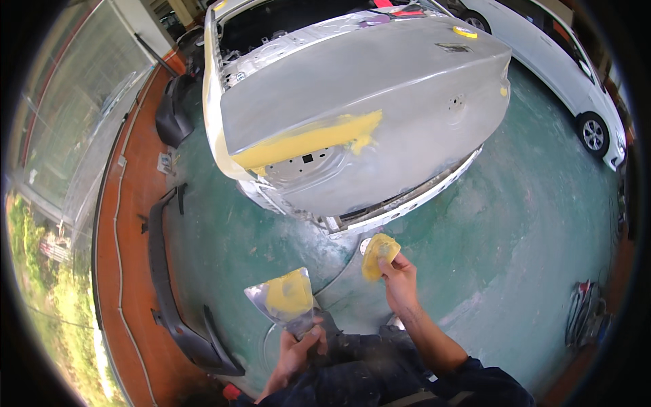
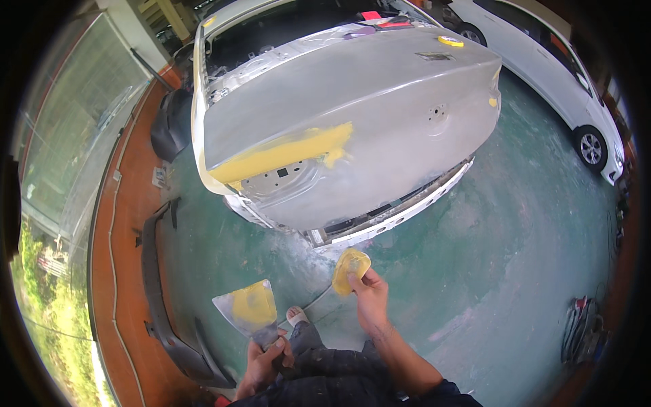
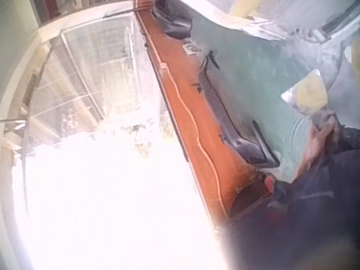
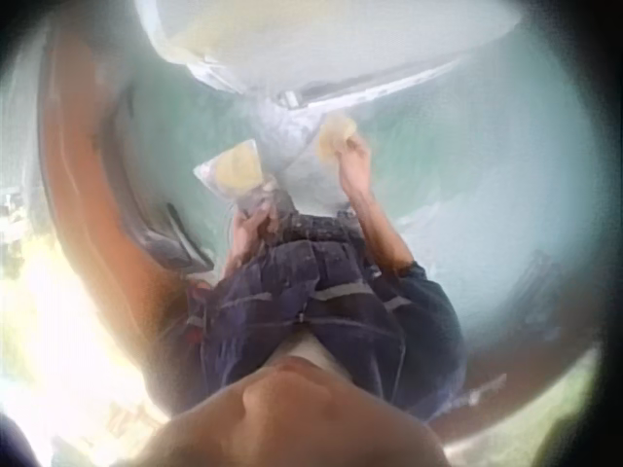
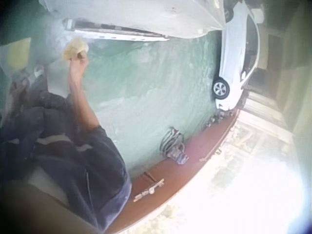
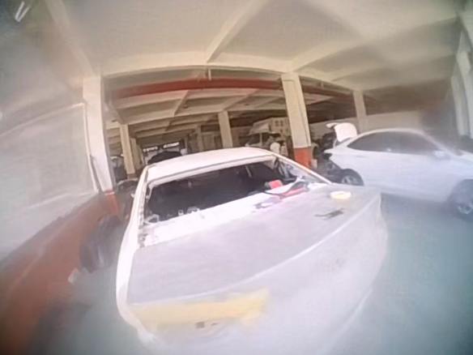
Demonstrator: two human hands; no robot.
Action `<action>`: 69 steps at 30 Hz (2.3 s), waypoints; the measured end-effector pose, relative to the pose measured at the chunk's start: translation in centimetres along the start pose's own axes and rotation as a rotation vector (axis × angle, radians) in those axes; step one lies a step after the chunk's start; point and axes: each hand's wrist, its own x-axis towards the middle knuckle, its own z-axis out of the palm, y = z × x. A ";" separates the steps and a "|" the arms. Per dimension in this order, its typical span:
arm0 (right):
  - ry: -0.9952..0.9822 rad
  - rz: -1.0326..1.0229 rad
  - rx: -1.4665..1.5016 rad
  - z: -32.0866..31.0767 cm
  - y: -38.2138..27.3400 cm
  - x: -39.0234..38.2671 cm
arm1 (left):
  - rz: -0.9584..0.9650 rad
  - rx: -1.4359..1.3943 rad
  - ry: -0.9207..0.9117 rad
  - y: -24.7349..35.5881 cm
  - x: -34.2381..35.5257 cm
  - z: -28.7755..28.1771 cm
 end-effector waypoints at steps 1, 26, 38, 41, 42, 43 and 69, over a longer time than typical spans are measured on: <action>0.058 -0.065 -0.034 1.3 1.4 0.5 | -0.030 0.030 -0.007 1.3 0.6 -1.6; 1.004 -0.928 0.163 22.2 5.2 19.6 | 0.215 0.520 -0.219 26.5 19.4 -26.1; 1.149 -1.037 -0.271 22.7 4.2 20.3 | 0.020 0.762 -0.334 30.9 22.2 -19.7; 1.164 -1.033 -0.353 22.1 3.5 20.2 | 0.026 0.808 -0.326 32.3 23.8 -20.3; 1.162 -1.038 -0.391 22.0 3.2 20.3 | 0.018 0.819 -0.275 32.7 23.9 -20.2; 1.157 -1.035 -0.436 21.8 2.8 20.5 | 0.010 0.830 -0.222 33.0 23.7 -19.8; 1.003 -0.936 -0.731 26.7 7.5 18.4 | -0.063 0.762 -0.469 36.3 29.5 -23.8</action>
